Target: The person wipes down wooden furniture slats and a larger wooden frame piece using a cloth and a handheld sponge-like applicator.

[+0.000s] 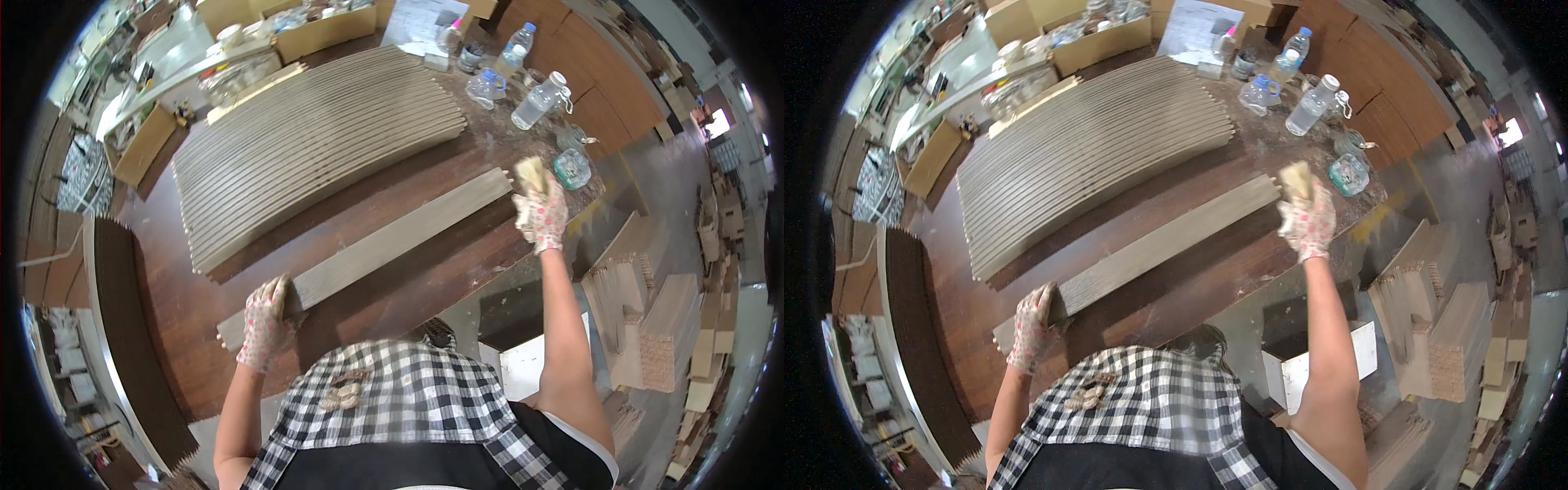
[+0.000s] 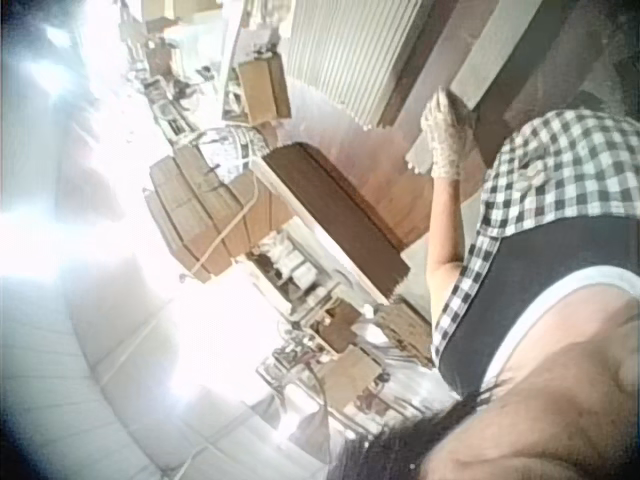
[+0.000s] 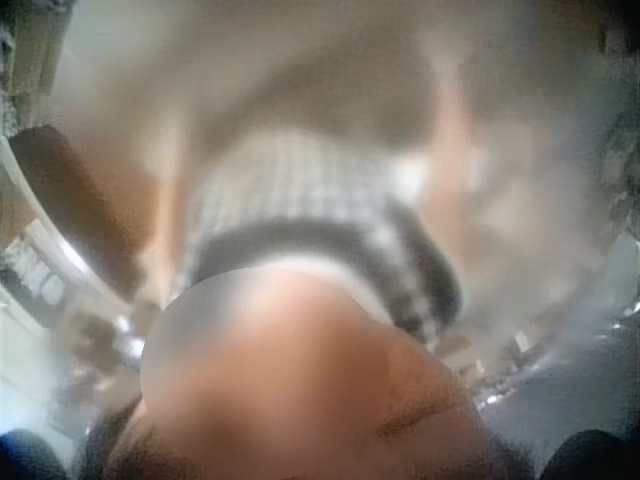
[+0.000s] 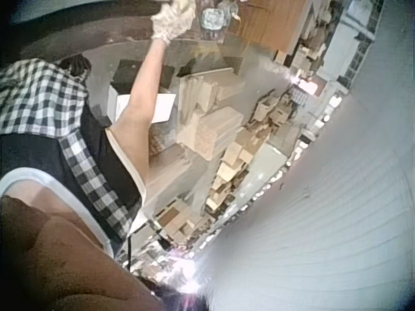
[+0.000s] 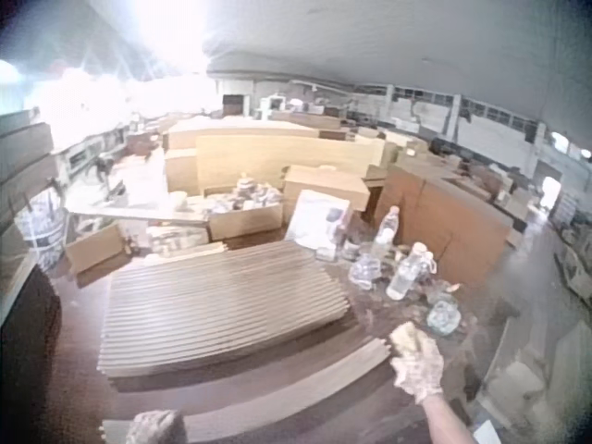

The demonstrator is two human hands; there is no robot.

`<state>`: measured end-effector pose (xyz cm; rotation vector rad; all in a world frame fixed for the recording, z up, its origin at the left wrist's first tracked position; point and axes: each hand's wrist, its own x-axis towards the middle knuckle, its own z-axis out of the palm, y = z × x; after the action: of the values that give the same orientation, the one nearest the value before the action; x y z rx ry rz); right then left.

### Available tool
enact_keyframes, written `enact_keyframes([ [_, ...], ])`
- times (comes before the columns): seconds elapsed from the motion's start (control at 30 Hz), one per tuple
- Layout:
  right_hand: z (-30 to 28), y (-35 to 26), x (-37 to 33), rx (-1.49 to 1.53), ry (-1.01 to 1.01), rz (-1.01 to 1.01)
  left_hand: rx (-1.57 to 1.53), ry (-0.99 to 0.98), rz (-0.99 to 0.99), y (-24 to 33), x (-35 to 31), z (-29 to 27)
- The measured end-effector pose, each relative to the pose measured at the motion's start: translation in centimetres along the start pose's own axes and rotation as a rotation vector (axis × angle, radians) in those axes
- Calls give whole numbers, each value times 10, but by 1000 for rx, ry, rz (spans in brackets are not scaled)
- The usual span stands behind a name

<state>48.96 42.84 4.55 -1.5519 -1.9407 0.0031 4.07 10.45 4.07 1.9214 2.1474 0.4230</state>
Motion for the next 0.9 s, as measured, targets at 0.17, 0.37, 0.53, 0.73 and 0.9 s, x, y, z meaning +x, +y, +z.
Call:
enact_keyframes([
  [0.17, 34, -192, -33, 558, -101, -288, 37, 18, 39, 0, 2, 4],
  [0.37, 98, -193, -52, 312, -215, -529, 66, 133, 58, -6, -2, 16],
  [0.53, 59, 52, 95, -420, 10, -250, -7, 45, 71, 9, 18, 3],
  [0.73, 52, -10, 79, 506, 16, 245, -46, -118, -72, 21, 28, -31],
  [0.9, 55, -20, 50, 947, 131, 420, 284, 213, 40, 24, 17, -27],
])
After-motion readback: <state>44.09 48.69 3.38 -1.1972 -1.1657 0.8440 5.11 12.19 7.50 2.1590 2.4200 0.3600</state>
